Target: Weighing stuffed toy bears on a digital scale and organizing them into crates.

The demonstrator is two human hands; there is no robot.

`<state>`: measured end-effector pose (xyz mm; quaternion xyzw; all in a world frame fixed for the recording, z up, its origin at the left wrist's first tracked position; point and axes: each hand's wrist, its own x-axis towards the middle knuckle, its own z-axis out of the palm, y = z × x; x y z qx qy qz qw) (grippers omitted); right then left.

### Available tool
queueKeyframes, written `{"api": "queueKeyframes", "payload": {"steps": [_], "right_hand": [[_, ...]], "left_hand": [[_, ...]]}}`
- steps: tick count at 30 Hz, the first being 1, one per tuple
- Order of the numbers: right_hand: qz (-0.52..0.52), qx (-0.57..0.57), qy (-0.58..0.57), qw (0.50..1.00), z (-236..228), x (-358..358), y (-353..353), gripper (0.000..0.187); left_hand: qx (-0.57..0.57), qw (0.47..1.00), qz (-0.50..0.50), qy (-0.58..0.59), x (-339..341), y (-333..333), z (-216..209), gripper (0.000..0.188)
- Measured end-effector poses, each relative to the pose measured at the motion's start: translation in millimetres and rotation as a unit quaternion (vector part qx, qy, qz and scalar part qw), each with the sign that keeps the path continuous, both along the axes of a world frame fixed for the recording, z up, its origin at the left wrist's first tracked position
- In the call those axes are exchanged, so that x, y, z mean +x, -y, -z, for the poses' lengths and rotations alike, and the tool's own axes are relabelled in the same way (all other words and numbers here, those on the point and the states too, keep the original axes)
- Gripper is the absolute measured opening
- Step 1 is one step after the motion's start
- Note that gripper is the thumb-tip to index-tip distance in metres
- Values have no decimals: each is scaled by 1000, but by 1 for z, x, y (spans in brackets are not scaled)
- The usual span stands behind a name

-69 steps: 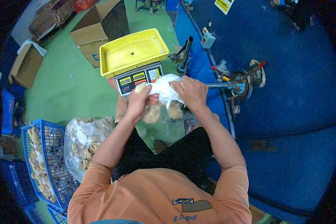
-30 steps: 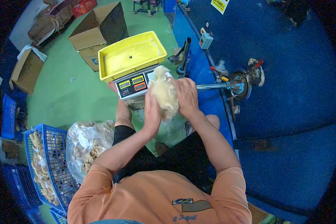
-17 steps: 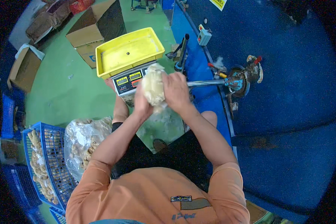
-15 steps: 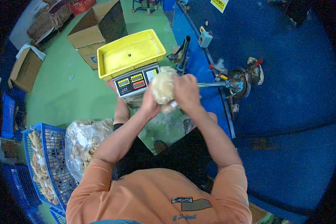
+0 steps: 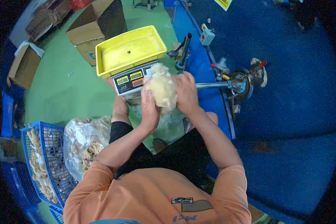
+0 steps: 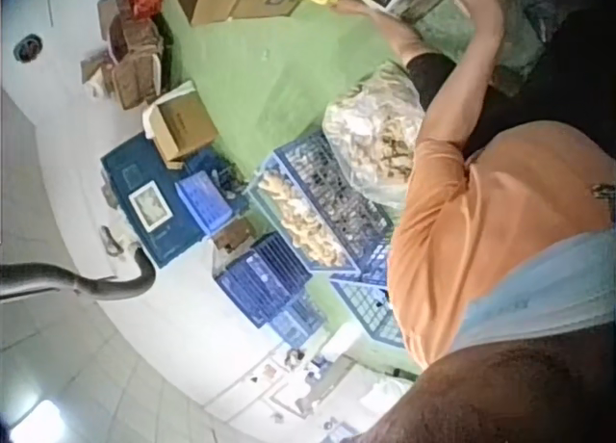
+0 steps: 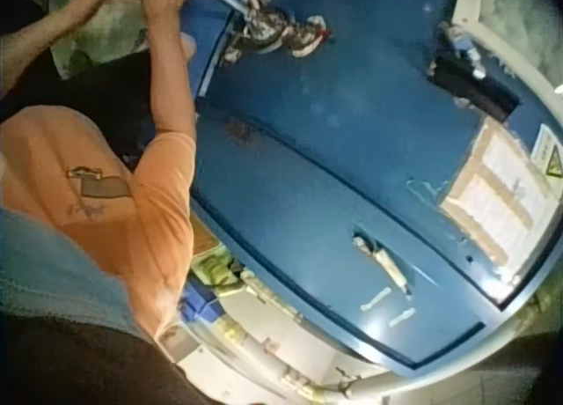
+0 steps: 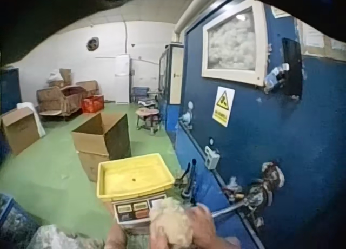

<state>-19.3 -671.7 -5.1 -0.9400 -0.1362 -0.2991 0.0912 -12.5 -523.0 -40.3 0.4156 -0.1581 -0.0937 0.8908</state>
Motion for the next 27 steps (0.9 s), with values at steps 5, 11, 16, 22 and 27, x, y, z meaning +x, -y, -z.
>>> {"api": "queueKeyframes", "payload": {"steps": [5, 11, 16, 22, 27], "right_hand": [[58, 6, -24, 998, -3, -15, 13, 32], [34, -10, 20, 999, 11, -4, 3, 34], [42, -13, -15, 999, 1, -13, 17, 36], [33, -37, -63, 997, -6, -1, -6, 38], [18, 0, -42, 999, -8, -3, -14, 39]], "left_hand": [[11, 993, 96, -72, -1, 10, -13, 47], [-35, 988, 35, -146, -14, -1, -19, 47], [-21, 984, 111, -136, -6, 6, -14, 51], [278, 950, -2, 144, 25, -26, 22, 71], [307, 944, 68, 105, 38, -10, 10, 74]]}}
